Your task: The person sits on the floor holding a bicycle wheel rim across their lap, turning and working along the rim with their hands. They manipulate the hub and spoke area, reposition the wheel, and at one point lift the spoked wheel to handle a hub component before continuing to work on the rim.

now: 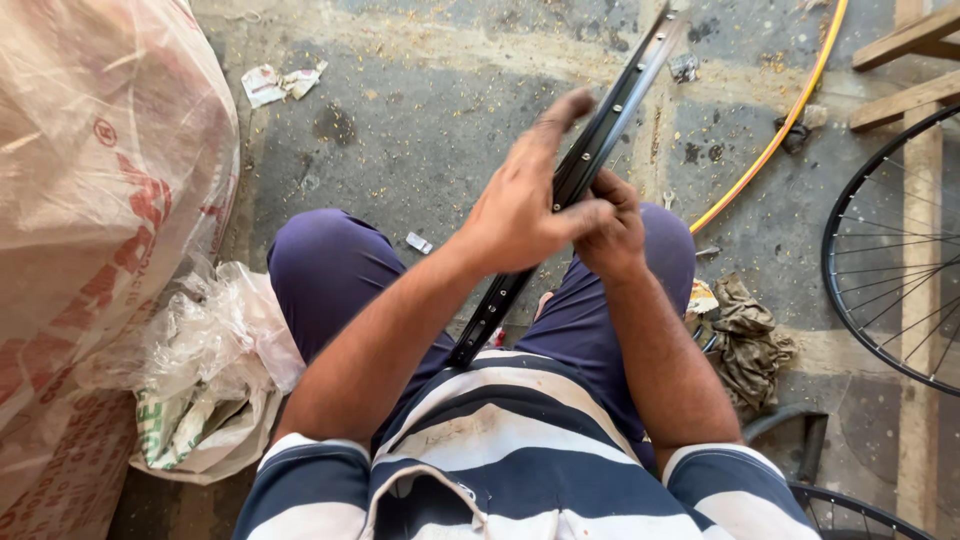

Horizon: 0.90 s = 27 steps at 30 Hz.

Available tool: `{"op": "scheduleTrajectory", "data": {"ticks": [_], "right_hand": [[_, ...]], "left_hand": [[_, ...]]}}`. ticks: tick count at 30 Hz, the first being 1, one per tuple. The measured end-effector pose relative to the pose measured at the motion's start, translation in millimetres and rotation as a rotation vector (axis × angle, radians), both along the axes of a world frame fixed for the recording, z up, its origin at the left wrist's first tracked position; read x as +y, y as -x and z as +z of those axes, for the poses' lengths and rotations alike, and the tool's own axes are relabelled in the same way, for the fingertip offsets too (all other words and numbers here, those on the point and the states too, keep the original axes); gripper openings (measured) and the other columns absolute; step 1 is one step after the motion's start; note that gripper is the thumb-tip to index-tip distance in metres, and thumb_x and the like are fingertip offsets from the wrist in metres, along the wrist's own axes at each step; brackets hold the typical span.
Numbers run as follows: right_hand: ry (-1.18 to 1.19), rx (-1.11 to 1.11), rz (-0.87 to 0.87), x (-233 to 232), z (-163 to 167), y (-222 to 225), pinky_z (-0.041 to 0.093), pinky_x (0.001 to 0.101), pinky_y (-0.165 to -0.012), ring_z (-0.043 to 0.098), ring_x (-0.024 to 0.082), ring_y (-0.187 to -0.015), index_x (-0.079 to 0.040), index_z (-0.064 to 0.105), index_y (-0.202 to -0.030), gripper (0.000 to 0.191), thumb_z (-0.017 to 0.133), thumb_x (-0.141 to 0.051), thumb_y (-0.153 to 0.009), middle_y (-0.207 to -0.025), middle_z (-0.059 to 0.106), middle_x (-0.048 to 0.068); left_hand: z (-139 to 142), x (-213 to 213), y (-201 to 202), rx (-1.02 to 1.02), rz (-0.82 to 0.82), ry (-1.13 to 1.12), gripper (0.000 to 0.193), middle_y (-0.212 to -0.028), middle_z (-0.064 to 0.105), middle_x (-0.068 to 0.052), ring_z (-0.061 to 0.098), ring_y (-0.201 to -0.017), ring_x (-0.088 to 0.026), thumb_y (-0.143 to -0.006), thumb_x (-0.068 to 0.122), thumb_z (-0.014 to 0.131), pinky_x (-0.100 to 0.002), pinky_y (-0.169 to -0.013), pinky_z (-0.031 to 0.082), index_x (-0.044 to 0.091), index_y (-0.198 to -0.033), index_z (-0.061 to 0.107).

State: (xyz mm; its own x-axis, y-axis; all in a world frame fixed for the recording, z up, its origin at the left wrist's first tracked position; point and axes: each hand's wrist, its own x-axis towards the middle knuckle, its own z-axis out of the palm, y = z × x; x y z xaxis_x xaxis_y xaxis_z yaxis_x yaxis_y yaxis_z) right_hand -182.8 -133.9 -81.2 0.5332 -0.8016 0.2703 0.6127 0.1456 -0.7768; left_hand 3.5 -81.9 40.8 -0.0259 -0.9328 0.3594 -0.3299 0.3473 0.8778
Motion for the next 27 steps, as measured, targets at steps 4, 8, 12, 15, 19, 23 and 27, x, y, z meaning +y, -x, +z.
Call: {"op": "scheduleTrajectory", "data": {"ticks": [4, 8, 12, 15, 19, 23, 27], "right_hand": [[0.081, 0.184, -0.309, 12.0, 4.1, 10.4, 0.055, 0.0332, -0.101, 0.068, 0.02, -0.113, 0.004, 0.063, -0.128, 0.028, 0.07, -0.012, -0.106, -0.125, 0.069, 0.015], [0.224, 0.321, -0.492, 31.2, 13.7, 19.7, 0.054, 0.0322, -0.098, 0.066, 0.018, -0.109, 0.005, 0.065, -0.122, 0.024, 0.073, -0.008, -0.103, -0.13, 0.067, 0.016], [0.221, 0.237, -0.297, 37.8, 19.5, 6.1, 0.055, 0.0321, -0.098, 0.068, 0.021, -0.111, 0.005, 0.067, -0.122, 0.022, 0.073, -0.004, -0.103, -0.125, 0.069, 0.018], [-0.203, 0.08, -0.112, 33.1, 28.5, -1.5, 0.058, 0.0352, -0.095, 0.07, 0.026, -0.103, 0.01, 0.067, -0.125, 0.03, 0.067, -0.012, -0.105, -0.111, 0.071, 0.022], [-0.109, 0.123, -0.044, 32.8, 46.2, -4.6, 0.058, 0.0331, -0.091, 0.069, 0.023, -0.104, 0.01, 0.065, -0.124, 0.033, 0.073, -0.008, -0.098, -0.114, 0.07, 0.019], [0.659, 0.634, -0.639, 46.0, 58.6, -21.3, 0.058, 0.0295, -0.087, 0.072, 0.016, -0.103, -0.002, 0.056, -0.097, 0.027, 0.083, -0.006, -0.092, -0.117, 0.073, 0.014], [0.688, 0.739, -0.691, 48.1, 74.8, -25.2, 0.061, 0.031, -0.079, 0.076, 0.021, -0.096, -0.003, 0.048, -0.086, 0.037, 0.086, -0.003, -0.09, -0.114, 0.075, 0.017]], "left_hand": [[0.5, 8.8, -3.8, 0.117, -0.134, -0.136, 0.089, -0.156, 0.051, -0.022, 0.051, -0.147, -0.038, -0.085, 0.017, 0.067, -0.043, -0.123, 0.041, 0.004, -0.164, 0.027], [-17.0, 57.6, -9.3, 0.072, -0.097, -0.078, 0.09, -0.158, 0.046, -0.023, 0.046, -0.149, -0.039, -0.083, 0.011, 0.07, -0.045, -0.125, 0.037, 0.003, -0.162, 0.028], [-35.0, 82.1, -3.5, -0.011, -0.039, 0.093, 0.091, -0.162, 0.041, -0.022, 0.037, -0.155, -0.041, -0.084, 0.007, 0.073, -0.049, -0.132, 0.029, 0.005, -0.161, 0.025], [-40.7, 89.9, -0.8, 0.035, -0.007, 0.034, 0.095, -0.164, 0.035, -0.023, 0.035, -0.156, -0.041, -0.085, 0.008, 0.075, -0.05, -0.132, 0.028, 0.004, -0.162, 0.02], [-42.0, 91.8, -1.9, 0.017, -0.004, 0.025, 0.097, -0.163, 0.035, -0.023, 0.035, -0.155, -0.041, -0.083, 0.009, 0.075, -0.051, -0.131, 0.028, 0.004, -0.162, 0.019], [-41.3, 90.9, -0.8, 0.028, -0.011, 0.0, 0.095, -0.159, 0.037, -0.024, 0.037, -0.153, -0.041, -0.083, 0.009, 0.073, -0.05, -0.13, 0.03, 0.003, -0.162, 0.021], [-42.6, 90.7, -2.1, 0.052, -0.017, -0.004, 0.094, -0.16, 0.036, -0.024, 0.036, -0.153, -0.042, -0.083, 0.009, 0.073, -0.051, -0.13, 0.029, 0.002, -0.162, 0.021]]}}
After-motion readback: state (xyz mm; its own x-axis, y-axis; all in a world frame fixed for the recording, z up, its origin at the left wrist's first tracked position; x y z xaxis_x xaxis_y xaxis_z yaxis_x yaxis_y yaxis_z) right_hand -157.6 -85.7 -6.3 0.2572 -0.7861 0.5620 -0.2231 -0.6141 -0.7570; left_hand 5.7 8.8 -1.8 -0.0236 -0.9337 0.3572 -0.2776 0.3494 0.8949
